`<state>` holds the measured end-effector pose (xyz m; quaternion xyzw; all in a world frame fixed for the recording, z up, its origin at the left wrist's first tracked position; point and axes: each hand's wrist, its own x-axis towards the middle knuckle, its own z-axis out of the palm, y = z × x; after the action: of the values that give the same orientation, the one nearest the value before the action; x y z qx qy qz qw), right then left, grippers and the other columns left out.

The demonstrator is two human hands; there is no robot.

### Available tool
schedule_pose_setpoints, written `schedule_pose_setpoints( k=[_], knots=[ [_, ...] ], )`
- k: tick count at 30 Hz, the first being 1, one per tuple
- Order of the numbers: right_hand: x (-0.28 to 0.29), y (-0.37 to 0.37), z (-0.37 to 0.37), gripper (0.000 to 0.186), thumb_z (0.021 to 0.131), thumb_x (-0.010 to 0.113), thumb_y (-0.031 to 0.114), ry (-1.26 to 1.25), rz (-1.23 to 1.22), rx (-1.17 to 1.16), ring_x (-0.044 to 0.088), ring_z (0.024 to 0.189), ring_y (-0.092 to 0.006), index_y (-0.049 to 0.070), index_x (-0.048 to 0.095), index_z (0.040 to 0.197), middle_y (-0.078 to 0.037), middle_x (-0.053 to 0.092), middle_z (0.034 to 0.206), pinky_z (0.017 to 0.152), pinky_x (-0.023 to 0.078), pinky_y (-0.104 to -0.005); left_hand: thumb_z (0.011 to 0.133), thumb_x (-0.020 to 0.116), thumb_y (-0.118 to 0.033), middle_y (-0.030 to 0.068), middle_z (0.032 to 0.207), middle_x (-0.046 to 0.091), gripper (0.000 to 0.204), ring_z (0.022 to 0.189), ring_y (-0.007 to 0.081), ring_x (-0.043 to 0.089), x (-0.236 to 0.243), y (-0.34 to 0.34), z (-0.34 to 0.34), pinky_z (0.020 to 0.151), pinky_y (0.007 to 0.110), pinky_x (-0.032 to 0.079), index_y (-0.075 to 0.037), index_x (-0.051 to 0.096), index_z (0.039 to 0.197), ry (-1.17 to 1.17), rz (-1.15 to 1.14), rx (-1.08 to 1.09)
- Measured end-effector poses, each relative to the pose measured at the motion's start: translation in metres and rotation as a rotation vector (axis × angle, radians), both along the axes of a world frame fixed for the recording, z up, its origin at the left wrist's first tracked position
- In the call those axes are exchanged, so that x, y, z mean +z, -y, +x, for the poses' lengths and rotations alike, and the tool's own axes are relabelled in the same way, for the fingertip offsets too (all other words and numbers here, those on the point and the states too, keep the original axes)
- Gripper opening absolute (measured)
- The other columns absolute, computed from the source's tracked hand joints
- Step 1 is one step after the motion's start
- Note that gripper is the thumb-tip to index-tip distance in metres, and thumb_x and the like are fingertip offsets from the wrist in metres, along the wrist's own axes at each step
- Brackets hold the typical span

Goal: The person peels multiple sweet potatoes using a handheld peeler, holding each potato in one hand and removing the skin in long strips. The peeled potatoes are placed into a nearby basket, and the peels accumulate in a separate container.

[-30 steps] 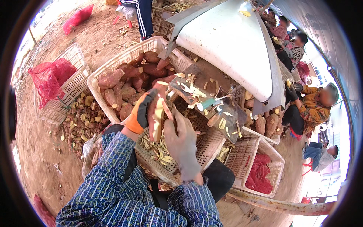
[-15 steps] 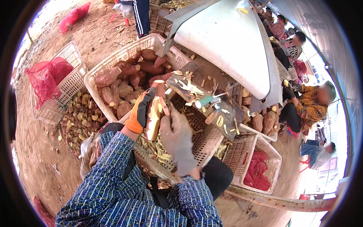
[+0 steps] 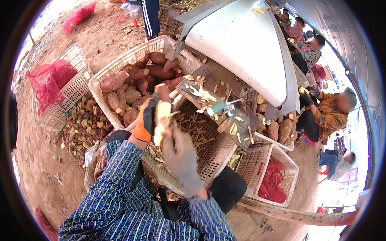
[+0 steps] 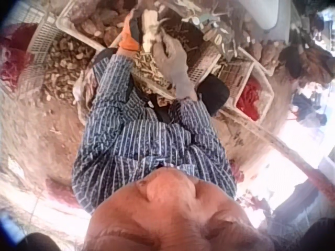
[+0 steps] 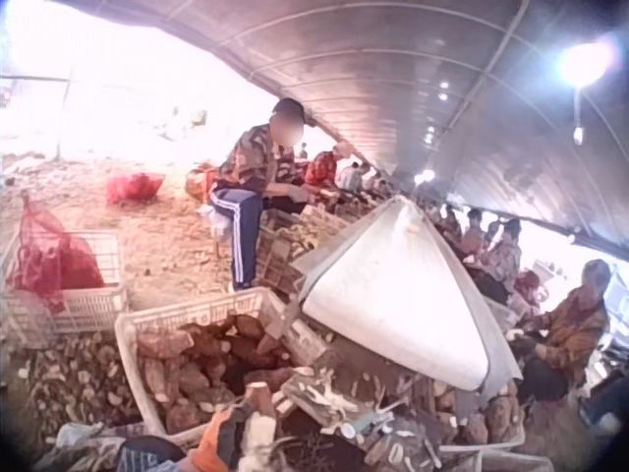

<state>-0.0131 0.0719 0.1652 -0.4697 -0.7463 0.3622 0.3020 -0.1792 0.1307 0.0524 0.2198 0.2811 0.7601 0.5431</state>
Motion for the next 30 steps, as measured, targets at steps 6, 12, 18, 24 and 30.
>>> schedule_pose_setpoints(
  k=[6,12,18,24,30],
  knots=[
    [0.008,0.031,0.031,0.036,0.097,0.060,0.016,0.022,-0.007,0.097,0.067,0.092,-0.0275,-0.002,0.060,0.129,-0.018,0.067,0.103,0.081,0.054,-0.0379,0.104,0.050,-0.028,0.0057,0.102,0.067,0.027,0.091,0.0175,0.067,0.030,-0.006,0.003,0.085,0.034,0.057,-0.006,0.060,0.117,0.015,0.019,0.225],
    [-0.005,-0.020,-0.002,0.039,0.100,0.058,0.021,0.095,0.165,-0.058,0.065,0.092,-0.0238,-0.003,0.058,0.131,-0.017,0.066,0.103,0.080,0.053,-0.0364,0.100,0.059,-0.024,0.0016,0.095,0.065,0.019,0.090,0.0141,0.064,0.003,0.002,0.016,0.076,0.030,0.055,-0.007,0.063,0.105,0.297,0.016,-0.137],
    [-0.006,0.040,0.028,0.035,0.094,0.064,0.013,-0.045,0.073,0.086,0.066,0.086,-0.0317,-0.006,0.060,0.123,-0.022,0.067,0.099,0.073,0.053,-0.0397,0.104,0.051,-0.031,0.0069,0.098,0.067,0.028,0.088,0.0186,0.067,0.028,-0.009,-0.007,0.078,0.030,0.057,-0.007,0.060,0.116,0.408,0.085,-0.014],
    [-0.001,-0.031,0.003,0.038,0.098,0.058,0.018,0.021,0.111,-0.066,0.064,0.097,-0.0257,-0.004,0.059,0.129,-0.018,0.064,0.109,0.086,0.053,-0.0345,0.103,0.052,-0.023,0.0072,0.101,0.066,0.023,0.093,0.0173,0.065,0.017,0.006,0.031,0.083,0.031,0.055,-0.005,0.058,0.115,-0.107,-0.034,0.116],
    [-0.011,0.046,0.025,0.040,0.098,0.060,0.015,0.059,0.063,0.070,0.064,0.082,-0.0186,0.001,0.058,0.135,-0.016,0.066,0.098,0.071,0.052,-0.0312,0.102,0.053,-0.030,0.0072,0.102,0.069,0.029,0.091,0.0200,0.067,0.048,-0.003,-0.003,0.085,0.032,0.056,-0.006,0.061,0.115,0.373,0.077,-0.045]
  ],
)
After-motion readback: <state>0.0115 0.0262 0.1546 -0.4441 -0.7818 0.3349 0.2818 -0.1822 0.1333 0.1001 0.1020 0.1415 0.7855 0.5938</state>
